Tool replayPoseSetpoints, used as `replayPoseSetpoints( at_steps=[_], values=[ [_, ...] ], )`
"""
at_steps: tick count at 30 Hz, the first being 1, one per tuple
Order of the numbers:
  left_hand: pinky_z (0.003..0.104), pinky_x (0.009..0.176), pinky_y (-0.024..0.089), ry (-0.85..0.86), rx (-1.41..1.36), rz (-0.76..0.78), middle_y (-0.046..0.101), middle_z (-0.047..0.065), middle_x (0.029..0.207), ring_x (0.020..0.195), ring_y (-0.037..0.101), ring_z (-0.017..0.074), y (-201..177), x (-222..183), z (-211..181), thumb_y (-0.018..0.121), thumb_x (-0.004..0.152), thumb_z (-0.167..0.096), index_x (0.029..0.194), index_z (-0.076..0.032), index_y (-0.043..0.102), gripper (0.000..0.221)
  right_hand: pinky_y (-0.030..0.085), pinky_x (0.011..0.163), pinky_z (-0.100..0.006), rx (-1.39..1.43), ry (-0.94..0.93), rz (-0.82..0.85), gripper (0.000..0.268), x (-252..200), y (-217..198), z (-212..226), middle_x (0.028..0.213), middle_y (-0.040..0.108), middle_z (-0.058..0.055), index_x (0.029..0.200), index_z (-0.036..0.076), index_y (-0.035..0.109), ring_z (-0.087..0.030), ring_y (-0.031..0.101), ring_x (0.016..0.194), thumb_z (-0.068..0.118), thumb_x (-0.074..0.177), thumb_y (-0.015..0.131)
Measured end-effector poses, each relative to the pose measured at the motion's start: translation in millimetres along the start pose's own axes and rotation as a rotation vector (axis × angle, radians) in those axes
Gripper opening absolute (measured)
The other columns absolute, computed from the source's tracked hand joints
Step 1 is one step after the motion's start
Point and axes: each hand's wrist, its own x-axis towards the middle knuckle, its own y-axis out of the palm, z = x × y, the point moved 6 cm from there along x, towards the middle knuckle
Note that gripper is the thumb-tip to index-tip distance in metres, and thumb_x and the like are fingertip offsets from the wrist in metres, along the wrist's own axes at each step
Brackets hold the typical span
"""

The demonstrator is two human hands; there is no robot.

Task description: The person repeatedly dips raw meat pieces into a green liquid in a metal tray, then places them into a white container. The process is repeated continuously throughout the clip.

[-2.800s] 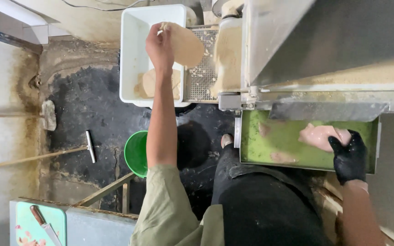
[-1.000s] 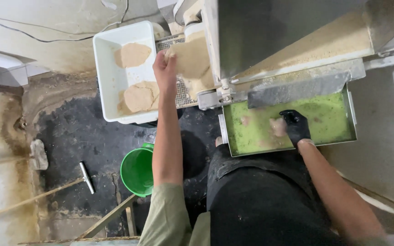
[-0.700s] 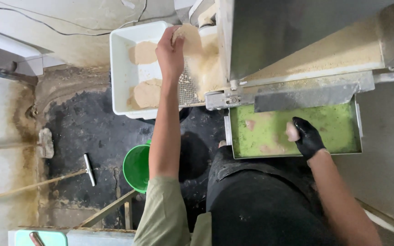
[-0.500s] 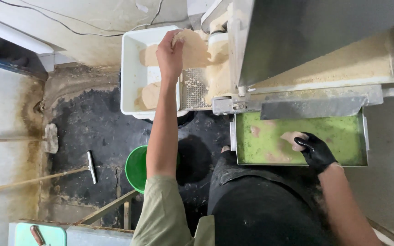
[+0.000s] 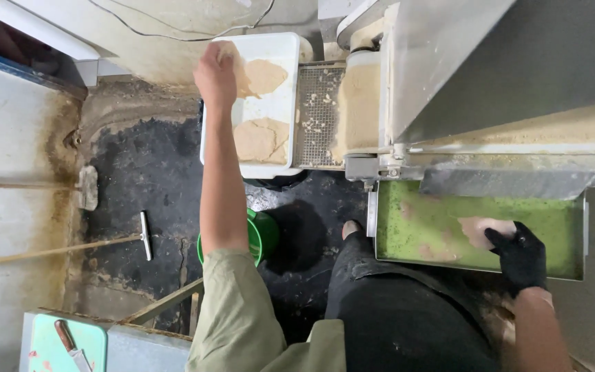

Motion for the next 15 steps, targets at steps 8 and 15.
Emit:
replayPoseSetpoints(
  at_steps=[8, 15],
  values=[
    [0.05, 0.104, 0.054, -0.112, -0.092, 0.445, 0.061, 0.019, 0.148, 0.13, 0.065, 0.036, 54, -77, 46, 0.045, 0.105, -0.055, 0.147, -0.005, 0.055, 0.065, 0.055, 0.088, -0.048, -0.659, -0.625, -0.319, 0.045, 14, -19, 56, 0.11, 0.077, -0.027, 0.129, -0.009, 0.075, -0.043, 0.073, 0.097, 0.03, 0.108, 0.085],
    [0.044, 0.093, 0.056, -0.316, -0.077, 0.581, 0.074, 0.012, 0.129, 0.12, 0.071, 0.0312, 60, -258, 100, 0.053, 0.101, -0.054, 0.131, -0.009, 0.067, 0.056, 0.052, 0.099, -0.045, -0.369, -0.985, -0.369, 0.038, 91, -57, 160, 0.115, 0.067, -0.024, 0.132, -0.011, 0.065, -0.035, 0.065, 0.109, -0.018, 0.107, 0.092]
  ],
)
